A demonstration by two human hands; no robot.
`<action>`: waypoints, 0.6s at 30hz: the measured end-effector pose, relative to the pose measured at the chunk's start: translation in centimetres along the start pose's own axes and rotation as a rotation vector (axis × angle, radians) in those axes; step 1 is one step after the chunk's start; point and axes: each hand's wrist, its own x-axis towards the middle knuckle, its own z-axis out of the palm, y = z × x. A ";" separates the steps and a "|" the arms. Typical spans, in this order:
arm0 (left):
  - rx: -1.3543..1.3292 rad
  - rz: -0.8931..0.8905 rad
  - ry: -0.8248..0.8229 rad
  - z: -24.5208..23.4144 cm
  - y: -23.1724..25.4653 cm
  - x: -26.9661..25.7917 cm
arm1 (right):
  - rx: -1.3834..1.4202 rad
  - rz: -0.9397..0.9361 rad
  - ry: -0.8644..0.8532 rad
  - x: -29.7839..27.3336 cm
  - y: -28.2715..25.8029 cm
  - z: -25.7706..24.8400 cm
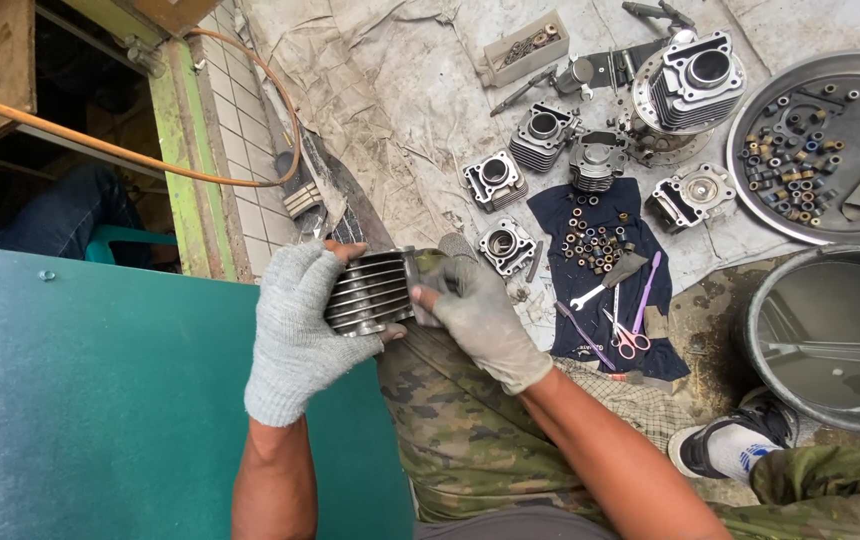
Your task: The person cleans a metal engine cylinder head using a purple brush and a cloth. They scrub the exterior fins and interior surfaces, then wipe the part with a cloth. Finally, they use a wrench to tighten a bolt on the cylinder head.
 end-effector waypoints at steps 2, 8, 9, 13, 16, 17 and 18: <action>0.016 0.012 -0.002 0.2 -0.1 -0.3 | -0.167 -0.049 -0.034 0.4 1.5 -0.9; -0.016 0.051 -0.010 0.1 0.4 0.1 | -0.158 -0.118 -0.037 3.2 2.2 -1.8; -0.015 0.055 -0.007 0.1 0.3 0.1 | -0.158 -0.123 -0.038 2.9 2.5 -2.0; 0.026 0.077 -0.004 0.3 -0.1 0.0 | -0.127 -0.014 -0.087 0.7 0.2 -1.4; 0.030 0.071 -0.017 0.1 0.2 0.1 | -0.108 -0.030 -0.058 2.2 1.9 -1.3; 0.006 0.055 -0.023 -0.1 0.3 0.4 | -0.086 -0.078 -0.045 3.5 3.3 -1.6; 0.005 0.061 -0.023 0.0 0.6 0.4 | -0.085 -0.084 -0.042 4.1 3.8 -2.2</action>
